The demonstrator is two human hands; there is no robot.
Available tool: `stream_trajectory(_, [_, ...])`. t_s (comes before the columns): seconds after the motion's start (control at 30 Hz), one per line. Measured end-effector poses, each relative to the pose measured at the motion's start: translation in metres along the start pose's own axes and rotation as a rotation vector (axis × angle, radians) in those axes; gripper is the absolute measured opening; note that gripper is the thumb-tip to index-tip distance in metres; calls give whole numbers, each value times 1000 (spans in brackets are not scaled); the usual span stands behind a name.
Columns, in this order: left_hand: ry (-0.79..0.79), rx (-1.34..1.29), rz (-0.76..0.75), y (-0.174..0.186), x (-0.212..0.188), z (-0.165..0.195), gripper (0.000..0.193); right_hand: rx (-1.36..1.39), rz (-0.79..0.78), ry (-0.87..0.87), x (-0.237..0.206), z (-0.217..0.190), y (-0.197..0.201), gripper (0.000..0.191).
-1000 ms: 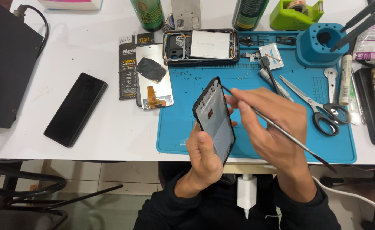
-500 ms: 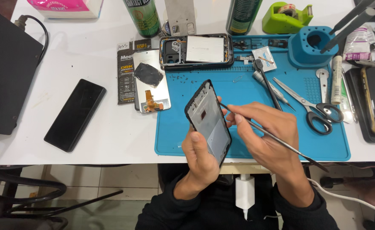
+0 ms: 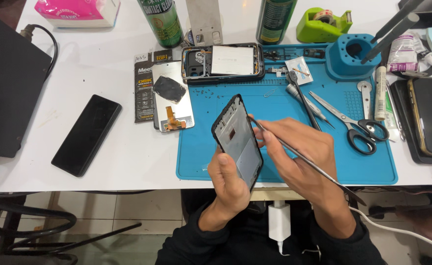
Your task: The person holds a disassembled phone frame and cleans old adhesive and debris from its edges and interior, first rubbing the frame by hand, then using a metal pick and a precision screwdriver to scrape and clear the frame edges and openings over a blue repair mat.
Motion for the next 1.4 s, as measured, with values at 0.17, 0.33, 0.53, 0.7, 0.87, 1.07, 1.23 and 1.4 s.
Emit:
stream_trajectory(0.17, [-34,-3,-3,0,0,-1,70,-71,-20,31,1,1,1,25])
stream_trajectory(0.33, [-97,100,13,-1,1,1,68,-134,-15,46,-18,4,3,26])
stream_trajectory(0.53, [-95,73,23,-1,0,-1,67,-145,-33,33,-30,9,5,26])
stream_trajectory(0.7, [-73,69,23,-1,2,0,68,-126,-8,65,-22,12,3,25])
stream_trajectory(0.87, [-90,103,26,-2,4,0,68,-162,-42,51,-26,14,4,26])
stream_trajectory(1.07, [-43,74,79,-2,2,-2,71,-199,-110,-8,-42,14,11,26])
stream_trajectory(1.23, [-32,112,66,-3,2,0,73,-164,-106,13,-39,16,13,24])
stream_trajectory(1.4, [-3,94,79,-4,4,2,74,-127,-99,9,-33,19,10,22])
Point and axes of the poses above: each hand's wrist, its own x-axis towards the middle knuckle, its own y-axis out of the back of the hand, z = x × y, the point moved 1 cm from there along x, towards the middle knuckle, and after that the axes turned 12 degrees about z, right-handed, at the moved point
